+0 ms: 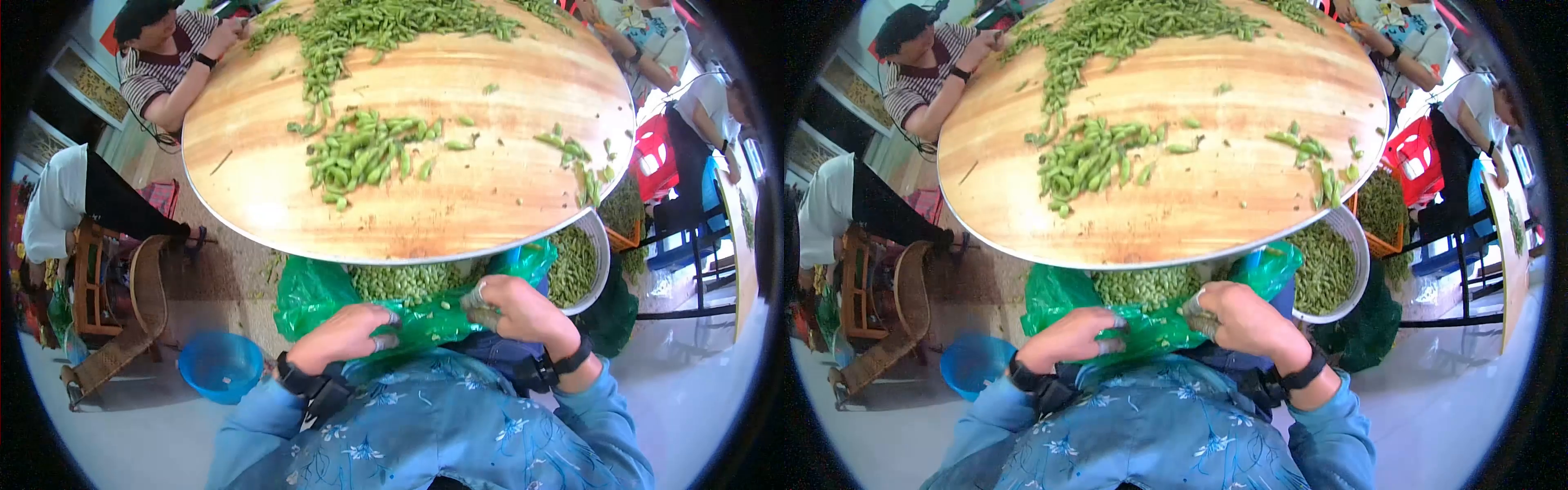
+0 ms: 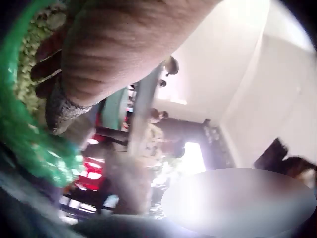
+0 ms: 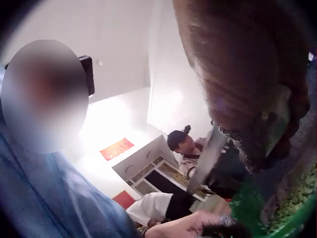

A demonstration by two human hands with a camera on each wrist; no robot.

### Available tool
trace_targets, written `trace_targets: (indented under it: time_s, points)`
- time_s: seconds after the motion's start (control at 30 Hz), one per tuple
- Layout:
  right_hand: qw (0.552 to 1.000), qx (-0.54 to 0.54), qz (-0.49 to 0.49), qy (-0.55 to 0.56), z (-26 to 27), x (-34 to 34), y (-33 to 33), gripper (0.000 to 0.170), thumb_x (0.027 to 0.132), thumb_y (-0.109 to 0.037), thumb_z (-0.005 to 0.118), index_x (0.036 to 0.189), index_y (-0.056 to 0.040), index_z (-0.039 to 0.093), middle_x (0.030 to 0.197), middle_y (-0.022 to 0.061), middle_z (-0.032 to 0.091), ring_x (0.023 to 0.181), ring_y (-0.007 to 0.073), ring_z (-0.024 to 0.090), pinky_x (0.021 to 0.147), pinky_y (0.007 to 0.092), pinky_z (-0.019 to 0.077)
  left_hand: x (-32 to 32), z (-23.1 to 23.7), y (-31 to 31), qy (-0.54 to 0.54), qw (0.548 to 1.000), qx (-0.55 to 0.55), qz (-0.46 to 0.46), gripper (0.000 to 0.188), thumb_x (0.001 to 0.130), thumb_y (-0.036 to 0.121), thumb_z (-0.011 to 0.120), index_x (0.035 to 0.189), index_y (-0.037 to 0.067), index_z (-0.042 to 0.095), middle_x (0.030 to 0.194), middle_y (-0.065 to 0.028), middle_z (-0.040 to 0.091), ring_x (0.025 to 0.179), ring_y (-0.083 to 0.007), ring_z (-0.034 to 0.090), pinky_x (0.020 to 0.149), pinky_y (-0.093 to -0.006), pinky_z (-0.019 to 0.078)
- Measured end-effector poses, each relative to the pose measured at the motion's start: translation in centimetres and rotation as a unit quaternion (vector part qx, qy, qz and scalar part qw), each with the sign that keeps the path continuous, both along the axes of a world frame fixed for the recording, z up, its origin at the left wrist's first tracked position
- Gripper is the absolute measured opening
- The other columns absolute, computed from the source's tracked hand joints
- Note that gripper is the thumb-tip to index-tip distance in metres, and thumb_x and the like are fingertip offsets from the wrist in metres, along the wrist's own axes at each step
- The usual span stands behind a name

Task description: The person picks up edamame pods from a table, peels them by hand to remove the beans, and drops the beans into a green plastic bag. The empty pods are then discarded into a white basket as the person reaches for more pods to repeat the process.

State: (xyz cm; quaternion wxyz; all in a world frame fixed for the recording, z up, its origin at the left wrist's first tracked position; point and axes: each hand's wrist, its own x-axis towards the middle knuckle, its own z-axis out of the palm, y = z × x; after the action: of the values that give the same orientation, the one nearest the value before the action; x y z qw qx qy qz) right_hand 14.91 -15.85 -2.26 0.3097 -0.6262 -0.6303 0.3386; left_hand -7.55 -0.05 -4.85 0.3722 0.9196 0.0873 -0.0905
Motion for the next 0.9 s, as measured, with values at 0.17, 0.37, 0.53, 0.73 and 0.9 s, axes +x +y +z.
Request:
trace_targets:
  time_s: [0.17, 0.37, 0.53, 0.73, 0.9]
  points:
    - [0.994, 0.079, 0.0, 0.07, 4.7, 1.2, 0.1, 0.017, 0.065, -0.002, 0.065, 0.083, -0.002, 0.062, 0.078, 0.0112, 0.059, 0.071, 0.0254, 0.058, 0.062, 0.0318, 0.0457, 0.6, 6.1, 2.6, -0.031, 0.984, -0.148, 0.09, 0.022, 0.072, 0.013, 0.065, 0.091, 0.003, 0.059, 0.076, -0.0121, 0.06, 0.066, -0.021, 0.058, 0.061, -0.0296, 0.0454]
    - [0.999, -0.011, 0.026, -0.026, 0.4, 0.2, -0.5, 0.013, 0.069, -0.005, 0.062, 0.081, -0.0006, 0.059, 0.076, 0.0162, 0.057, 0.07, 0.0326, 0.055, 0.06, 0.0348, 0.0431, 1.0, -1.2, 3.6, 0.092, 0.989, 0.012, 0.118, 0.021, 0.077, 0.014, 0.057, 0.094, 0.002, 0.058, 0.084, -0.0132, 0.061, 0.078, -0.0284, 0.058, 0.07, -0.0316, 0.0455]
    - [1.0, -0.017, -0.012, 0.017, -1.0, 0.1, -0.3, 0.012, 0.07, -0.005, 0.062, 0.08, 0.0, 0.058, 0.073, 0.0174, 0.055, 0.069, 0.0337, 0.053, 0.059, 0.0356, 0.0423, 4.0, -12.3, 4.5, -0.118, 0.962, 0.126, 0.212, 0.025, 0.08, 0.022, 0.052, 0.096, 0.003, 0.054, 0.095, -0.0166, 0.056, 0.091, -0.0336, 0.052, 0.079, -0.0387, 0.0405]
    - [0.997, -0.026, -0.067, 0.043, -2.0, 0.3, -1.2, 0.012, 0.071, -0.005, 0.062, 0.081, 0.0005, 0.058, 0.072, 0.0171, 0.056, 0.068, 0.0327, 0.054, 0.059, 0.0346, 0.043, 7.0, -13.8, 4.5, 0.085, 0.969, -0.024, 0.231, 0.046, 0.082, 0.039, 0.047, 0.116, 0.008, 0.048, 0.12, -0.0145, 0.047, 0.111, -0.0295, 0.042, 0.095, -0.038, 0.0302]
    - [0.994, -0.045, -0.085, 0.043, -2.2, 0.6, -1.8, 0.012, 0.072, -0.005, 0.062, 0.081, 0.001, 0.059, 0.072, 0.0169, 0.056, 0.068, 0.0313, 0.055, 0.059, 0.0337, 0.0434, 7.1, -14.0, 4.5, 0.002, 0.981, 0.071, 0.178, 0.041, 0.083, 0.035, 0.044, 0.115, 0.01, 0.049, 0.12, -0.012, 0.047, 0.111, -0.0289, 0.042, 0.094, -0.0384, 0.0319]
